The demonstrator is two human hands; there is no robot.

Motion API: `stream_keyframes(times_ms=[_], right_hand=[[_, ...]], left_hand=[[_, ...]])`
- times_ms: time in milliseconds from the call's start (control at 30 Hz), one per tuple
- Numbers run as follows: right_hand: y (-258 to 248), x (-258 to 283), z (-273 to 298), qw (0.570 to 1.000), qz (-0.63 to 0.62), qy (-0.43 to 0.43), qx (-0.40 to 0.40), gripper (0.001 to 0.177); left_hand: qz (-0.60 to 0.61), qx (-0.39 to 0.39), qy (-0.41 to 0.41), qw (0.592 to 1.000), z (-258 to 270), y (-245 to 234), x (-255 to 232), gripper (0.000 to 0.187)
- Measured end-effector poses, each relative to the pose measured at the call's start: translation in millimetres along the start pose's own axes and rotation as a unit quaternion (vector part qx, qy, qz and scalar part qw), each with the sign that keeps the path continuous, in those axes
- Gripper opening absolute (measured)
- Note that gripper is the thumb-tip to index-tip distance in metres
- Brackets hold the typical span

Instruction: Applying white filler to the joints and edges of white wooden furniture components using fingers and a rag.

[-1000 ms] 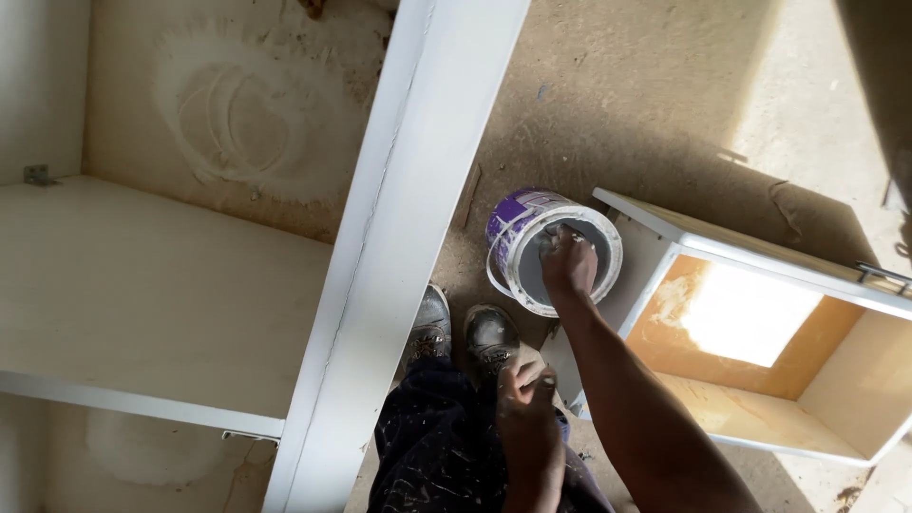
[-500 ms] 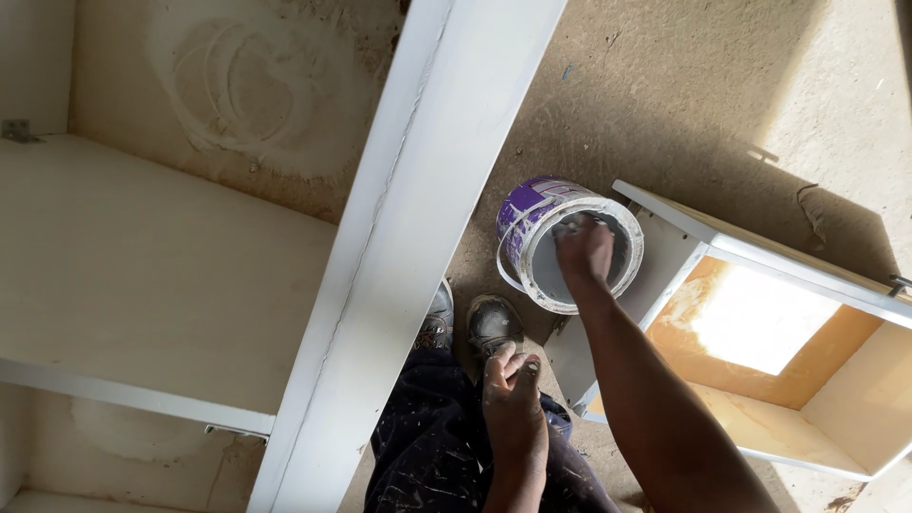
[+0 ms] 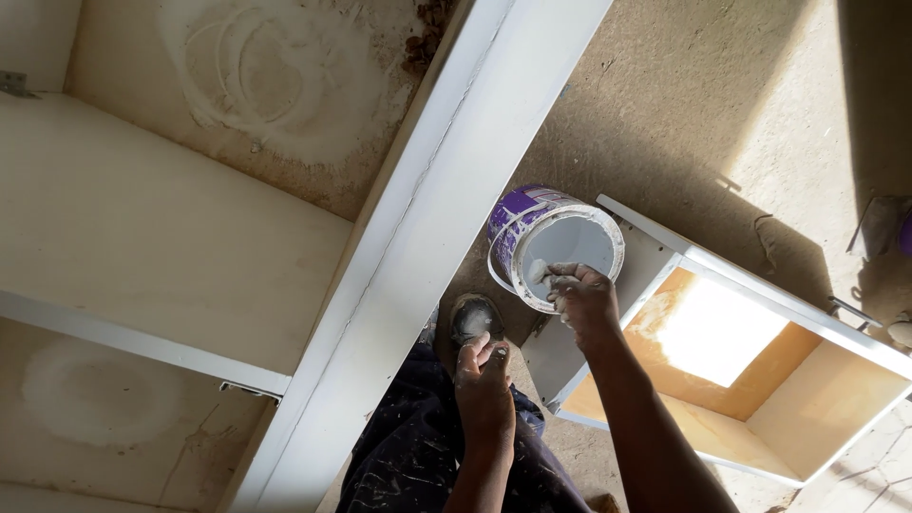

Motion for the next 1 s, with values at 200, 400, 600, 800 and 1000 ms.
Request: stream_keyframes(times_ms=[200,400,600,800,1000], right_hand=[[14,1,-3,0.997,-0.003,0.012,0.08,0.023],[20,15,-22,0.959,0.249,0.1,0.094,0.023],[26,23,-20,0.961,0.245,0.092,0.085,0.023],[22,18,-22,0.957,0.274,0.084,0.037,0.023],[15,16,-23,0.981,0.186,0.058,0.001,0.021]], left_hand=[[0.013,0.002,-0.01,1.0,3,-8,-3,0.051],[0.045,0.012,-0.012,0.999,3,-14,-1,0.055],[0.048,0.009,-0.007,0.999,1,-23,0,0.051],[0.087,0.014,-0.008,0.996,1,-29,1,0.052],[0.092,0.012,-0.003,0.996,2,-35,-4,0.048]])
Point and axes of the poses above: each hand's wrist, its own z-axis away from the middle knuckle, its own y-axis out of the palm, x = y × z, the point moved 10 cm from there along -z, towards the middle knuckle, and after that the axes turned 3 degrees about x, right-handed, at the moved point
